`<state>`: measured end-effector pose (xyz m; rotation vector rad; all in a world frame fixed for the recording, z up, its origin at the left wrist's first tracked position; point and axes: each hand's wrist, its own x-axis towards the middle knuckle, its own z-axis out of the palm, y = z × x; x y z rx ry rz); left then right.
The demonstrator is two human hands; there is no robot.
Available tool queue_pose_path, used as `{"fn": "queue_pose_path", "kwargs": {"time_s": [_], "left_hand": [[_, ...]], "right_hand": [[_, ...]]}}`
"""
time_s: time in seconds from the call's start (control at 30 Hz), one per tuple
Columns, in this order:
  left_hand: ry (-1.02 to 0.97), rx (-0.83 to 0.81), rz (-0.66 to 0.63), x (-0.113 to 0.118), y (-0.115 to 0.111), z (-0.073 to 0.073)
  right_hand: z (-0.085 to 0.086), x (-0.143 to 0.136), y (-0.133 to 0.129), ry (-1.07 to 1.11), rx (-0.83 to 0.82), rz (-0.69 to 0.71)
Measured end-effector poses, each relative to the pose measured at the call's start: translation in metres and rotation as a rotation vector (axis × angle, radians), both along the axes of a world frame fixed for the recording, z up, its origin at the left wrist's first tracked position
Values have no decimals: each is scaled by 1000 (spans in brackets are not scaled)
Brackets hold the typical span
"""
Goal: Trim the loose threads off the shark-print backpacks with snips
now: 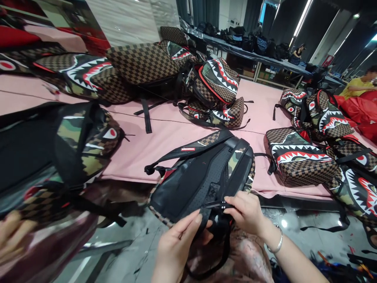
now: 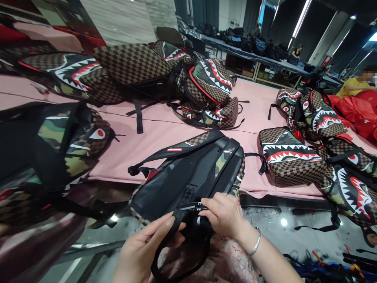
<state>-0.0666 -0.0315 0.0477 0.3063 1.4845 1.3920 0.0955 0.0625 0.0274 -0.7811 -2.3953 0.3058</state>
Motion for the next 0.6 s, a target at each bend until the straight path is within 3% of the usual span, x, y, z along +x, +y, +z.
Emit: {"fn": "queue_pose_path", "kwargs": {"time_s": [0.23, 0.6], "left_hand": [[71, 22, -104, -1, -2, 0], [57, 20, -131, -1, 3, -2]], "right_hand": [[1, 0, 6, 28, -94, 75], [5, 8, 10, 46, -224, 110]]}}
